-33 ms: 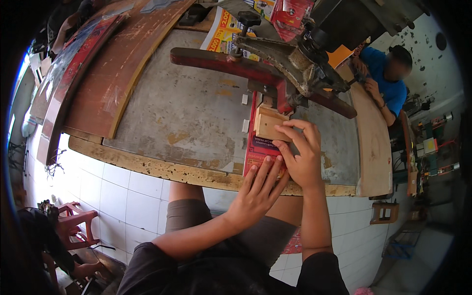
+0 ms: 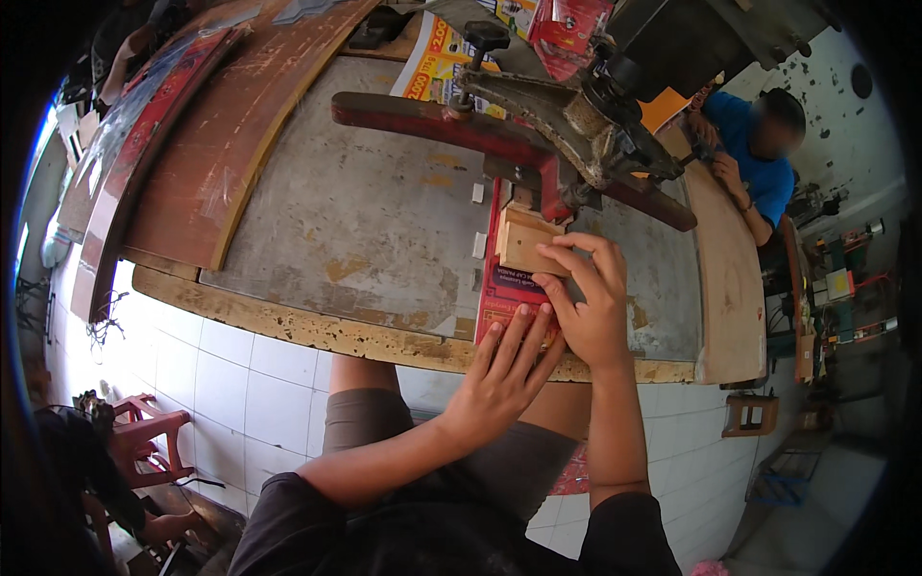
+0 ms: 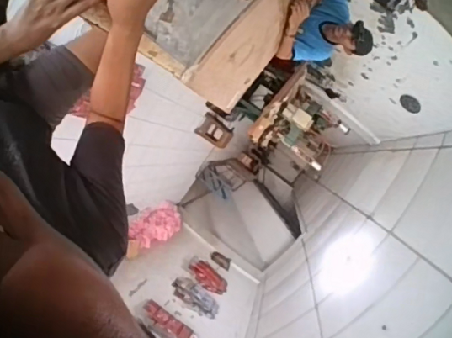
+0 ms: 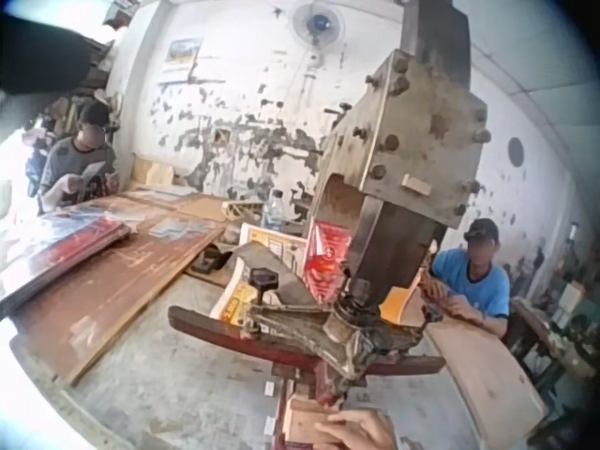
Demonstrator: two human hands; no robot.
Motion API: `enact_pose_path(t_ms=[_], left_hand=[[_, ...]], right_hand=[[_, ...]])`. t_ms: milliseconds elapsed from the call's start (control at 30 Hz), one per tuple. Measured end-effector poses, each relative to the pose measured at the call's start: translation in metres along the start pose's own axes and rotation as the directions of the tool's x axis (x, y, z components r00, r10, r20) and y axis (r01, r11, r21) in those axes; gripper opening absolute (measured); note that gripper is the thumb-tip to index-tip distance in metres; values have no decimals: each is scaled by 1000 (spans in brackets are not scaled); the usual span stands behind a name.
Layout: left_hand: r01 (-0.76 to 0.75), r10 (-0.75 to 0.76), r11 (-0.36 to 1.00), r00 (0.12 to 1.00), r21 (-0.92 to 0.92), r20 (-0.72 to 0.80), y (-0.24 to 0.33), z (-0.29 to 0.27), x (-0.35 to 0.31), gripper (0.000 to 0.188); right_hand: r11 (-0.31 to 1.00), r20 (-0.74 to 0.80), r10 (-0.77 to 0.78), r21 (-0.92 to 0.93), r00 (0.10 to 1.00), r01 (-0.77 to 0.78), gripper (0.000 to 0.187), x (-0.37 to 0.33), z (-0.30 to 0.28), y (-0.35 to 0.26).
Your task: The person performs silk-screen printing on a flat red cardboard object using a manual printing press. They position the object on the press, apply pressure with a wooden block to transfer ink, and then set the object aside.
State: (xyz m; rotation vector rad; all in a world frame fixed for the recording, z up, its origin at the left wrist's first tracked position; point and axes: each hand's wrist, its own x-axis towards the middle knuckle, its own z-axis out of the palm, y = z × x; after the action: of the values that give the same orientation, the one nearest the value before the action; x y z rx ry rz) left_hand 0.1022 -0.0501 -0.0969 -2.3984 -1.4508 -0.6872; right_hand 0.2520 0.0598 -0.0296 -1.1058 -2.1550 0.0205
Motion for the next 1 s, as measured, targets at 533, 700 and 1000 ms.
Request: enact_pose_path(t_ms=[533,700,1000], left_hand=[[16,53,849,992,-528,115,-36,-49,16,64],[-190,163,807,982,-560,-97,-139,-68,59,42],[-32,129,899,972,-437,196,-185,-26,103,54]], right_hand=[[976,33,63,207,997,-69,32,-2,-12,10],[986,247,146,47,958,-162,37,-8,-48,67],[983,207,16,174,978,-53,48,9,-22,101]])
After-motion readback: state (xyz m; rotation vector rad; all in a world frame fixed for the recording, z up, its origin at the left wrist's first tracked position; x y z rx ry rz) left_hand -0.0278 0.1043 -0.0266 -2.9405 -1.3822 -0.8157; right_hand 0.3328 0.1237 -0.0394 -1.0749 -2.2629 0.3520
